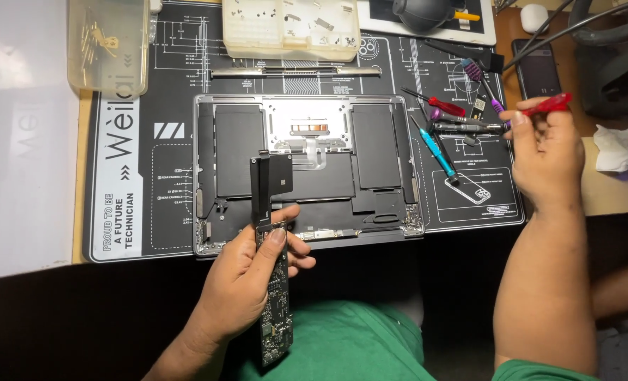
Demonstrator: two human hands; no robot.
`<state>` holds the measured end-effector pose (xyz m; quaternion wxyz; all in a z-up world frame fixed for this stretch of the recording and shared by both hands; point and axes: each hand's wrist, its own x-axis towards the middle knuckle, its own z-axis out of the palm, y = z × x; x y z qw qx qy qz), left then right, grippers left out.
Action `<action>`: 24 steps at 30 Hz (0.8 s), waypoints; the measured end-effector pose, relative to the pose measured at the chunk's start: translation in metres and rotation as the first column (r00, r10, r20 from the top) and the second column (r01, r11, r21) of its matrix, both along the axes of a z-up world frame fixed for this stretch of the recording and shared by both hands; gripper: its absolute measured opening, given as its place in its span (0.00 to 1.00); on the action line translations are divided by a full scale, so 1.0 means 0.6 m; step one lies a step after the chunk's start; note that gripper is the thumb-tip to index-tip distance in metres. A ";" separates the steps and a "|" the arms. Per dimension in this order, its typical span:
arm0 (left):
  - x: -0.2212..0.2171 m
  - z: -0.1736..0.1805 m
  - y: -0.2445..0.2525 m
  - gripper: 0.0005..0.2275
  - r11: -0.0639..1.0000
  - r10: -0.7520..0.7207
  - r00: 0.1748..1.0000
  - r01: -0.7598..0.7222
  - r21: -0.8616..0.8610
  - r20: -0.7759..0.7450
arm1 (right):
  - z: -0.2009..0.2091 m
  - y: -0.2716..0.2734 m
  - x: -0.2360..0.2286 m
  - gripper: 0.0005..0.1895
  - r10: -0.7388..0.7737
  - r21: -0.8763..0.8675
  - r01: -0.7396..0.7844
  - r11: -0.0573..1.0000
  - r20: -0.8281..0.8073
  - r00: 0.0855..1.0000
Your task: The person removes a motherboard from a disassembled tablet chassis using a prying tool. They then use a bulb air blower to clean dust from the board and subsequently use a screwdriver to remove screws from the component.
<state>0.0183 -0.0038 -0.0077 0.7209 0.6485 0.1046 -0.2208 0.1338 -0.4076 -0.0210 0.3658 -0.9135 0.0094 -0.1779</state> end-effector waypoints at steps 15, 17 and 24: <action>0.000 0.000 0.000 0.21 1.000 -0.006 1.000 0.006 0.013 -0.010 | 0.038 0.004 -0.004 0.05 0.003 0.225 0.053 0.973 -0.243 0.970; 0.001 -0.001 0.000 0.21 1.000 -0.010 1.000 0.010 0.016 -0.010 | 0.046 0.010 -0.009 0.05 -0.019 0.227 0.079 0.971 -0.258 0.966; -0.001 -0.011 -0.008 0.20 0.998 0.029 0.998 -0.026 -0.055 0.054 | 0.011 0.010 -0.036 0.05 0.199 0.132 -0.212 0.968 0.109 0.974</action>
